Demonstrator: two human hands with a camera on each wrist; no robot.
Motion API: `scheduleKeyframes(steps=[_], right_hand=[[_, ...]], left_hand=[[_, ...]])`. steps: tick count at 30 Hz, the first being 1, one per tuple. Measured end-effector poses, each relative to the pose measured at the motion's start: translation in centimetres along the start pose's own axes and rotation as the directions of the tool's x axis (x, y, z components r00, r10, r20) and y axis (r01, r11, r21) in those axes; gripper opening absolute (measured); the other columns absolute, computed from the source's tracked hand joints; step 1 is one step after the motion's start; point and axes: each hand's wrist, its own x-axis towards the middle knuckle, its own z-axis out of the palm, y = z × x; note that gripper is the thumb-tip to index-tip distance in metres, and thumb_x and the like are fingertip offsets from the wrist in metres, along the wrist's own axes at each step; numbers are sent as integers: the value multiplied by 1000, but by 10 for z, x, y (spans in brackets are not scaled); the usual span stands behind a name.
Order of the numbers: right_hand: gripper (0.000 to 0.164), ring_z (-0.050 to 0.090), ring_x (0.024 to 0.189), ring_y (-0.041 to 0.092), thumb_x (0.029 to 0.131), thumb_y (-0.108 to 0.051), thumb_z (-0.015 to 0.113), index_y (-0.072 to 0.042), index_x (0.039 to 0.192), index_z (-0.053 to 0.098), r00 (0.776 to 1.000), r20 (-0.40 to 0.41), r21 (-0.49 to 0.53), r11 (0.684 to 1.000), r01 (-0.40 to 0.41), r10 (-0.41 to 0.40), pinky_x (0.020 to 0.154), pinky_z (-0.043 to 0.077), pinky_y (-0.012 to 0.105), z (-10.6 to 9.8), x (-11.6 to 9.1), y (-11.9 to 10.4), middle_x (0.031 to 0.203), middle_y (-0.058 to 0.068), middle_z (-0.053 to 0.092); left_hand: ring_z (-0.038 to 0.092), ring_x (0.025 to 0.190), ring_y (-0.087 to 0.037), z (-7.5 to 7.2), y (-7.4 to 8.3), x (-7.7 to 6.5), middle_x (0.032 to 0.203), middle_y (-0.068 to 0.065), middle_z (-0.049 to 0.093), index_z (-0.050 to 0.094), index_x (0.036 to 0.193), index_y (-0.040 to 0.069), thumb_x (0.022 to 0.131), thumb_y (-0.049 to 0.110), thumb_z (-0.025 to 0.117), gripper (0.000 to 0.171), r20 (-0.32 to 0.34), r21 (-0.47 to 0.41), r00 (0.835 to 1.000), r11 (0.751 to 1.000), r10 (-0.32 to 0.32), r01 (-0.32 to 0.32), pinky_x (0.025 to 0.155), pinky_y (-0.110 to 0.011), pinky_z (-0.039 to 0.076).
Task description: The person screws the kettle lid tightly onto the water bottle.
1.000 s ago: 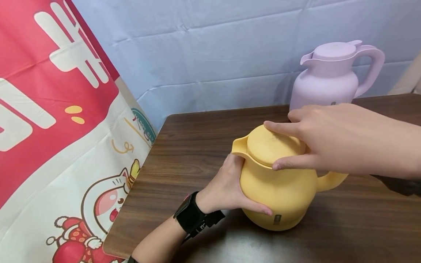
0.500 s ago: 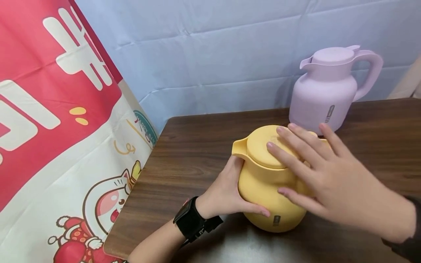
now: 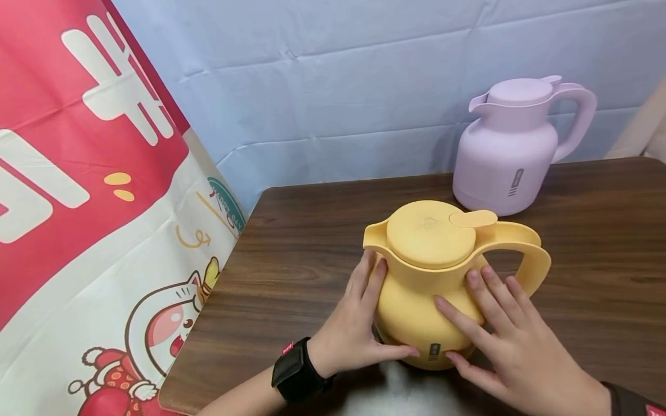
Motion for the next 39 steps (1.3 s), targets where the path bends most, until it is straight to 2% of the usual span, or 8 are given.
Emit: scheduleKeyframes(steps=[5, 8, 16, 22, 30, 35, 37, 39], right_hand=[[48, 20, 139, 40, 99, -38, 44, -8, 137, 49, 999, -48, 20, 1000, -2, 3, 114, 10, 46, 13, -19, -2, 143, 33, 31], [47, 21, 137, 43, 99, -38, 46, -9, 136, 51, 997, -76, 16, 1000, 6, -5, 113, 12, 47, 17, -23, -2, 140, 35, 33], [45, 26, 134, 46, 100, -40, 45, -11, 133, 54, 998, -67, 10, 1000, 1, 0, 113, 16, 46, 18, -18, 4, 134, 35, 39], [50, 23, 134, 48, 100, -43, 41, -10, 136, 50, 999, 12, 8, 999, -32, 32, 113, 14, 44, 28, -14, 23, 138, 35, 34], [58, 19, 133, 54, 98, -51, 38, -10, 139, 46, 991, 102, 17, 996, -93, 91, 114, 13, 34, 52, -8, 59, 145, 32, 26], [69, 13, 137, 49, 95, -58, 34, -12, 146, 34, 972, 184, -16, 989, -147, 148, 100, 37, 51, 65, -3, 79, 153, 24, 16], [71, 10, 138, 48, 94, -58, 35, -13, 148, 31, 963, 212, -28, 986, -164, 166, 90, 42, 60, 69, 1, 85, 154, 22, 13], [71, 7, 139, 47, 93, -55, 41, -14, 150, 28, 954, 237, -34, 983, -179, 182, 87, 44, 60, 72, 4, 92, 155, 21, 10]], left_hand=[[12, 136, -51, 11, -5, -10, 155, -23, -6, 3, 153, 11, 69, 49, 81, 121, -68, 162, 976, 968, 206, -193, 106, -60, 22], [9, 135, -54, 13, -4, -12, 156, -21, -4, 6, 153, 12, 71, 51, 78, 116, -53, 229, 968, 946, 246, -228, 105, -63, 22], [10, 135, -55, 13, -8, -9, 155, -23, -1, 7, 152, 13, 69, 51, 81, 117, -37, 249, 976, 948, 214, -198, 106, -61, 21], [14, 135, -53, 12, -19, 0, 153, -27, 4, 4, 153, 18, 66, 45, 85, 122, -17, 263, 992, 958, 123, -114, 109, -55, 20], [8, 138, -49, 10, -45, 16, 153, -28, 3, -2, 153, 23, 63, 44, 87, 129, 0, 320, 1000, 947, 15, -14, 110, -51, 21], [7, 139, -47, 12, -65, 26, 154, -25, 3, -4, 153, 23, 59, 42, 90, 134, -17, 349, 1000, 937, -20, 25, 112, -49, 17], [9, 138, -48, 12, -72, 30, 154, -24, 3, -4, 153, 22, 58, 42, 90, 135, -20, 366, 999, 930, -34, 39, 112, -49, 17], [9, 138, -48, 13, -78, 34, 154, -24, 3, -4, 153, 21, 58, 42, 90, 135, -20, 384, 998, 922, -54, 57, 111, -49, 19]])
